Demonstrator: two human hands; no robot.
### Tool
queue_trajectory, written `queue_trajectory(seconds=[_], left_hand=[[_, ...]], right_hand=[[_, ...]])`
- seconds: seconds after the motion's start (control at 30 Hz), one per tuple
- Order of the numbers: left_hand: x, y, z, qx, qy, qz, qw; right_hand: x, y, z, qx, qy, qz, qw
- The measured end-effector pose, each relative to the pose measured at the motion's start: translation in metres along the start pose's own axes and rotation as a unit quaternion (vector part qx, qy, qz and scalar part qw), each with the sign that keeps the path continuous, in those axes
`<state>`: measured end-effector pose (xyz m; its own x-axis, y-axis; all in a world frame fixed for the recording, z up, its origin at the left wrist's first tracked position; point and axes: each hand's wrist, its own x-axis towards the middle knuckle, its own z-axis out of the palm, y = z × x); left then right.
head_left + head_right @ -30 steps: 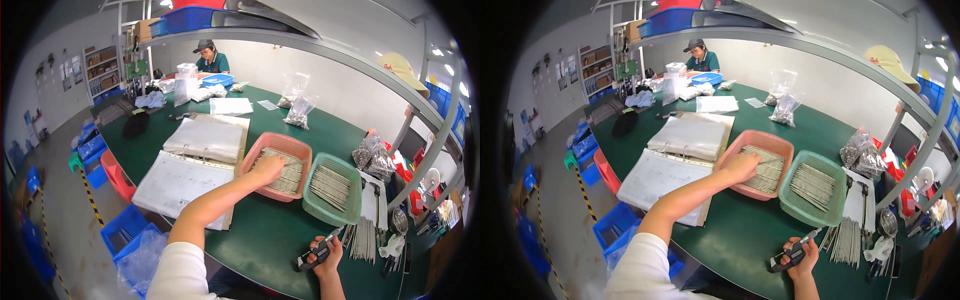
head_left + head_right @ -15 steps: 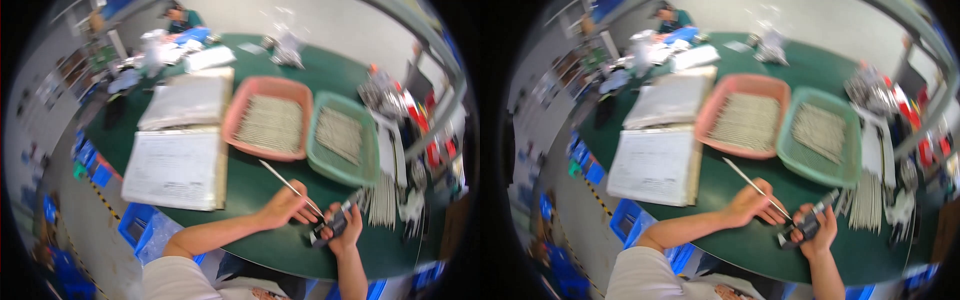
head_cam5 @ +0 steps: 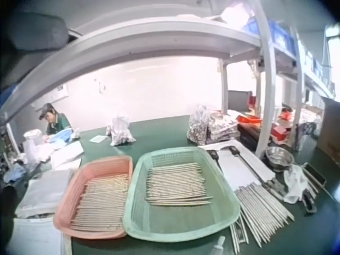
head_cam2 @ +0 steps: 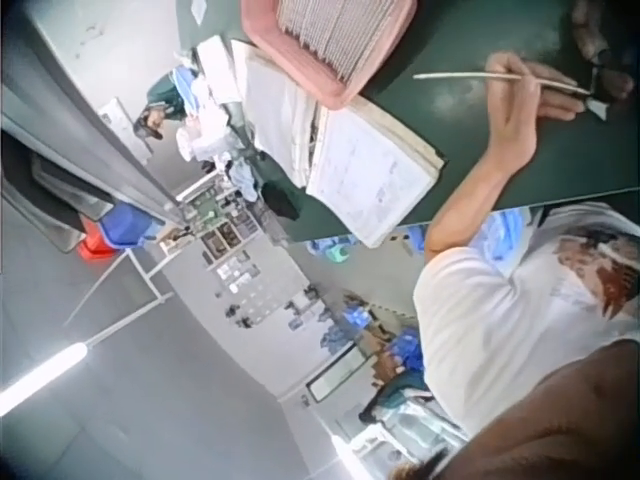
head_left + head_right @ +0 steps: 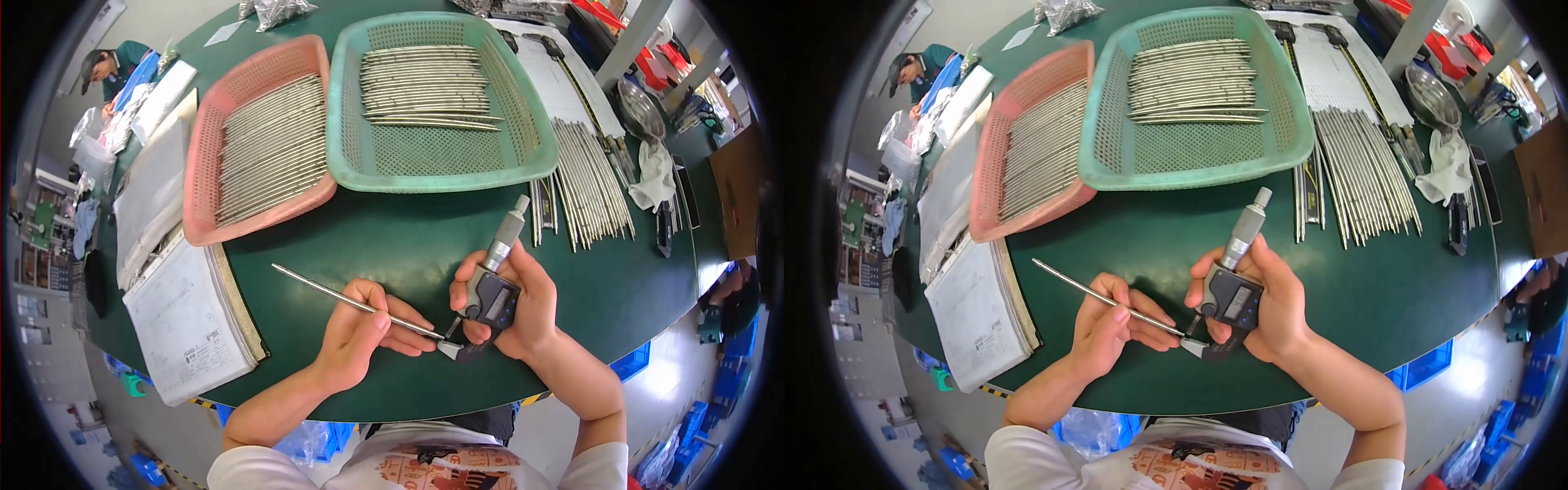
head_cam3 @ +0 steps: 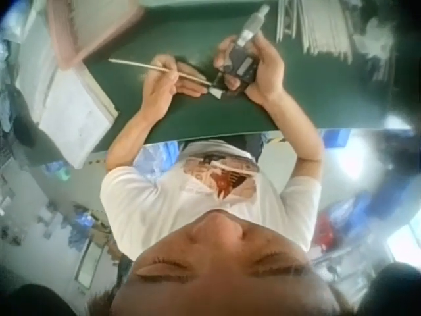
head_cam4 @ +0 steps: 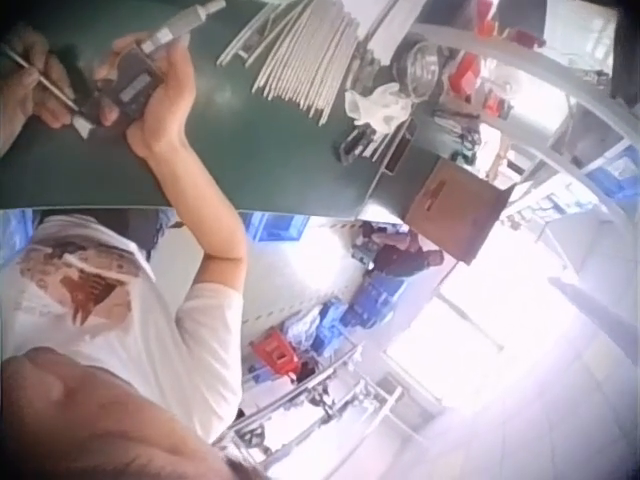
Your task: Measuring the thickness of metal rods using a digital micrometer at a factory workbench.
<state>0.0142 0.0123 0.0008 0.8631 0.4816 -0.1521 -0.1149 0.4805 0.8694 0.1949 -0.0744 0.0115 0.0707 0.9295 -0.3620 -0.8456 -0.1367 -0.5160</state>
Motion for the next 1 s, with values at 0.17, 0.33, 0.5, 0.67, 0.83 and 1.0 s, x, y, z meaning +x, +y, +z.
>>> queue_trajectory(seconds=[0.17,0.33,0.5,0.67,0.83,1.0], left_hand=[[-0.0014,-0.0007,0.0014,0.014,-0.004,-0.007,1.000],[-0.0013,-0.0009,0.0009,0.026,-0.005,0.001,1.000],[0.0002,-0.0021,0.0006,0.035,-0.010,0.012,0.999],[0.0002,-0.0008,0.0003,0.036,-0.010,0.008,0.999],[0.0011,-0.0013,-0.0001,0.028,-0.015,0.004,0.999],[0.0001,-0.0011,0.0000,0.031,-0.013,0.004,0.999]], right_hand=[[-0.0002,0.0012,-0.0021,0.001,-0.025,0.008,1.000],[0.0017,0.0002,0.0006,-0.001,-0.023,0.016,1.000],[0.0018,-0.0009,-0.0002,-0.008,-0.021,0.006,1.000],[0.0018,-0.0008,0.0007,-0.016,-0.025,0.003,1.000],[0.0017,-0.0003,0.0003,-0.017,-0.015,0.010,1.000],[0.0012,-0.0010,0.0015,-0.011,-0.015,0.018,1.000]])
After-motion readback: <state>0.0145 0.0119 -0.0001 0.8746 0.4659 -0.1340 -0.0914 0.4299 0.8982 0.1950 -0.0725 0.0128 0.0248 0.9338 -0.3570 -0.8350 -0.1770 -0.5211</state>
